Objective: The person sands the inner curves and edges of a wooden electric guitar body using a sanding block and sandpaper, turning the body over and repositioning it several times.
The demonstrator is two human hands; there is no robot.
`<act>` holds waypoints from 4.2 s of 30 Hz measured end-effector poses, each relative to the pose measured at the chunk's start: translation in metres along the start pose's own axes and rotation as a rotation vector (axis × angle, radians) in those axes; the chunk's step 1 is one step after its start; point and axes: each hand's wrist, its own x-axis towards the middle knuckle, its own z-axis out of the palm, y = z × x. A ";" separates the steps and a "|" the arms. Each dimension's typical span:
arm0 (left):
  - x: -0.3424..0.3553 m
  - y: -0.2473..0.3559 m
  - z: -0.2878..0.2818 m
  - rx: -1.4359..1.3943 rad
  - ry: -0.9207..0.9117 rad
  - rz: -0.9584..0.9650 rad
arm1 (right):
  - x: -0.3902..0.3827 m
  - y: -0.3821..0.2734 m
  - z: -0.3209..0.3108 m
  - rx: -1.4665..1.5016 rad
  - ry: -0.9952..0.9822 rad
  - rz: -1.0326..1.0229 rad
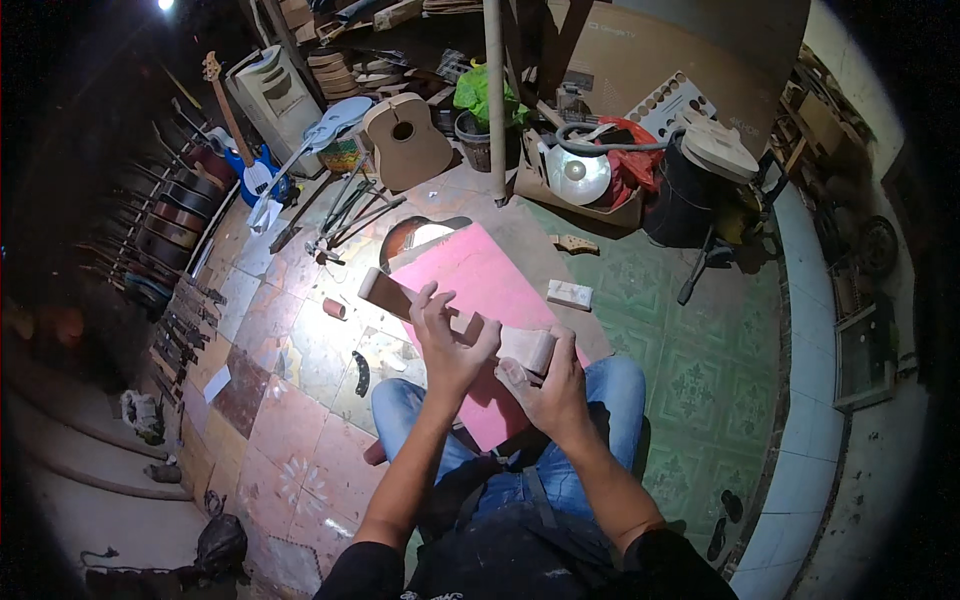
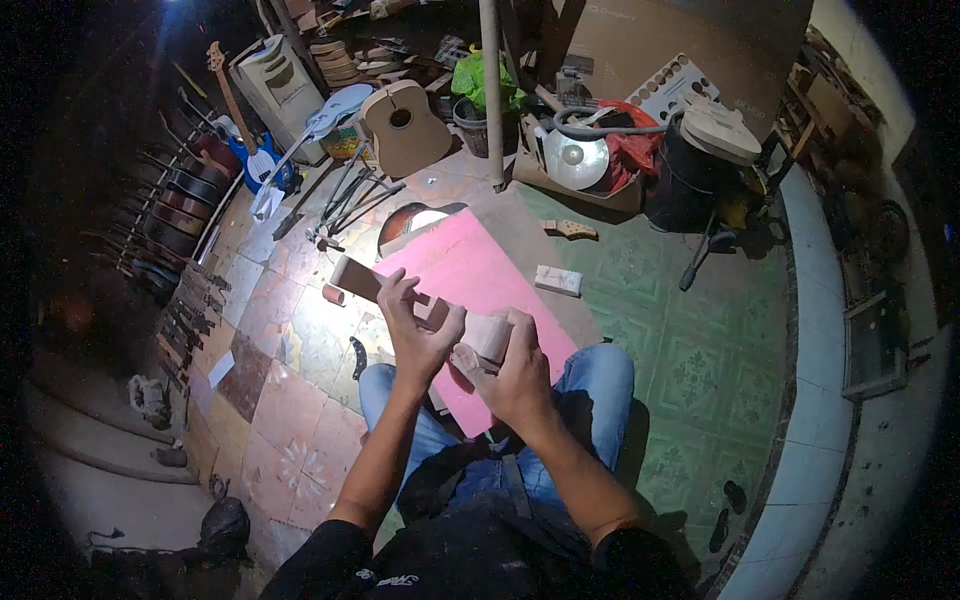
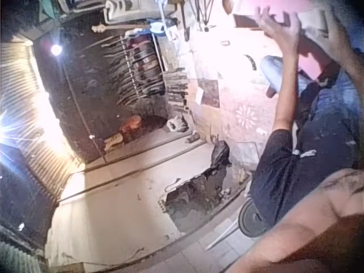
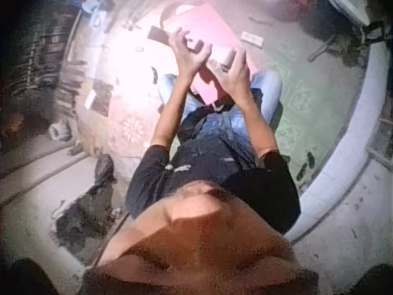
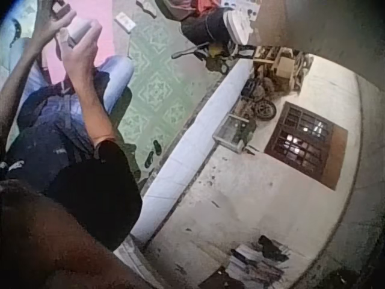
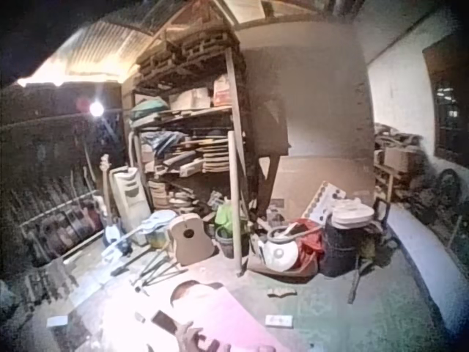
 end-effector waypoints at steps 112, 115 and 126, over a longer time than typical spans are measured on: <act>-0.086 0.042 -0.065 -0.634 0.132 0.000 | -0.070 -0.027 -0.045 0.080 -0.368 0.040; -0.100 0.053 -0.055 -0.654 0.112 0.046 | -0.075 -0.030 -0.031 0.211 -0.315 0.035; -0.103 0.066 -0.049 -0.691 0.199 -0.166 | -0.098 -0.025 -0.016 0.390 -0.305 -0.091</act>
